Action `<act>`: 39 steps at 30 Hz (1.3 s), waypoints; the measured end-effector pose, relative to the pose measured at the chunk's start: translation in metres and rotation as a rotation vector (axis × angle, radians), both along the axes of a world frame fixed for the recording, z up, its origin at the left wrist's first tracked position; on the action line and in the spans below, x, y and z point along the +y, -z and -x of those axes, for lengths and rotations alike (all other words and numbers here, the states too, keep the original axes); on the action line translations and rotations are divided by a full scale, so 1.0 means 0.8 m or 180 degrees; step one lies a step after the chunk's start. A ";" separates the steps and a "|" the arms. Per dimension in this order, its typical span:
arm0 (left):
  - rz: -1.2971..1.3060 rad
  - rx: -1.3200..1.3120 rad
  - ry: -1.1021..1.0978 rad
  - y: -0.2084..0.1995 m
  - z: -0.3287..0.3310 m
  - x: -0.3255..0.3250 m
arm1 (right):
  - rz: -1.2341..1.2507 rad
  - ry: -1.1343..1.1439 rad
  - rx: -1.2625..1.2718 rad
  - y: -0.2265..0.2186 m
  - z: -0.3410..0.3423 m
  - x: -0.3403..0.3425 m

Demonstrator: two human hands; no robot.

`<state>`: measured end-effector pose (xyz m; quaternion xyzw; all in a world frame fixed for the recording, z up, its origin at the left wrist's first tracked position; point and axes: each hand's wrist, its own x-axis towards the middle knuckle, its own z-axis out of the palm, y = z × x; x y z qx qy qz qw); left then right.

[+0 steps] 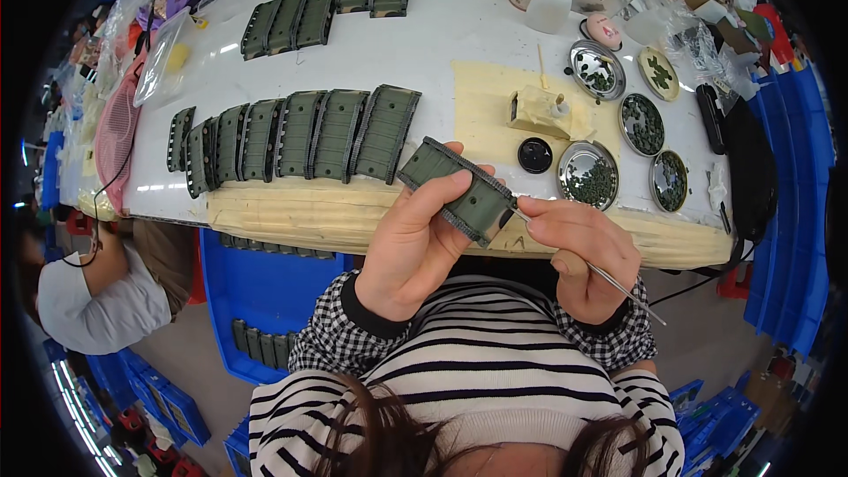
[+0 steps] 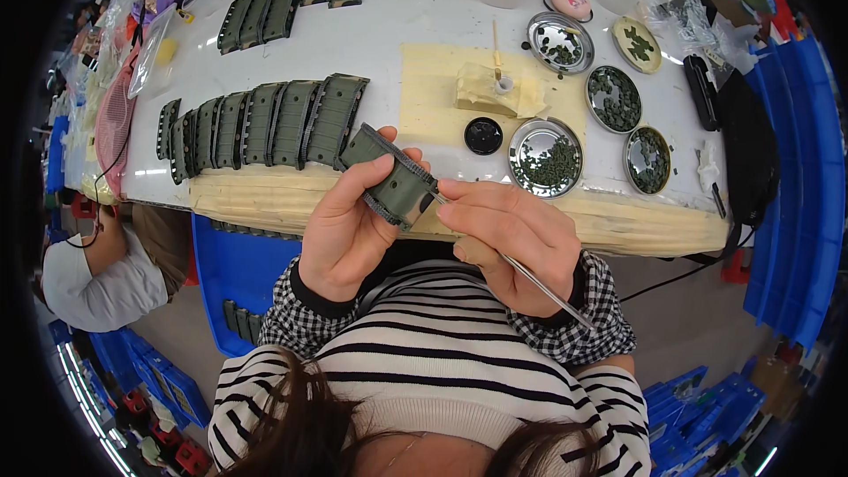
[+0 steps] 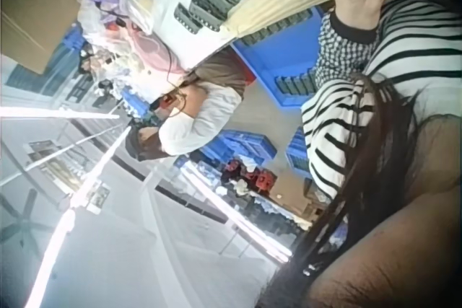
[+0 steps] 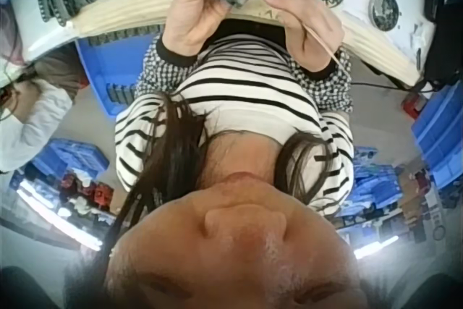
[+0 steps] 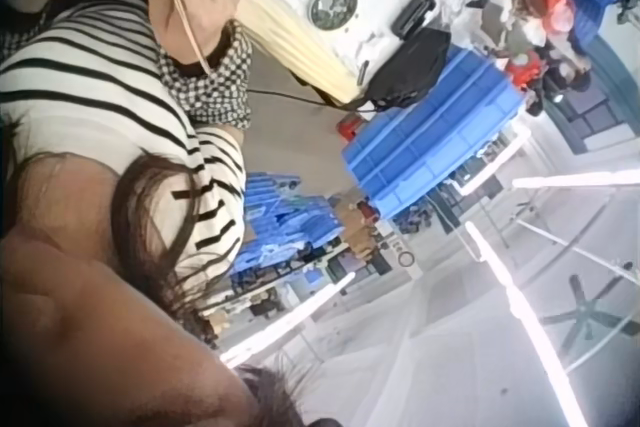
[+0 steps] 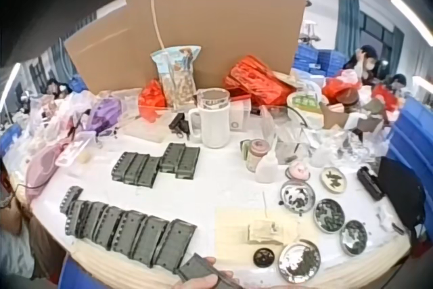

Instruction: Applying a substance using a fine tool and assembling small green plastic toy components.

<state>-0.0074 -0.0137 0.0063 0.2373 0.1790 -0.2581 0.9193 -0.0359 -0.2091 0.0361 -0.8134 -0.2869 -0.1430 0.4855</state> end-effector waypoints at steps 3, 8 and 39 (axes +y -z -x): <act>0.0064 -0.0016 0.0000 0.000 0.001 0.000 | 0.0053 0.0014 -0.0001 0.000 0.000 0.000; 0.0029 -0.0054 0.0004 0.001 0.002 0.000 | -0.0050 0.0041 0.0159 0.001 0.000 -0.001; 0.0293 -0.0147 0.0009 0.000 0.009 -0.005 | 0.0175 -0.0159 -0.0267 0.000 0.008 -0.007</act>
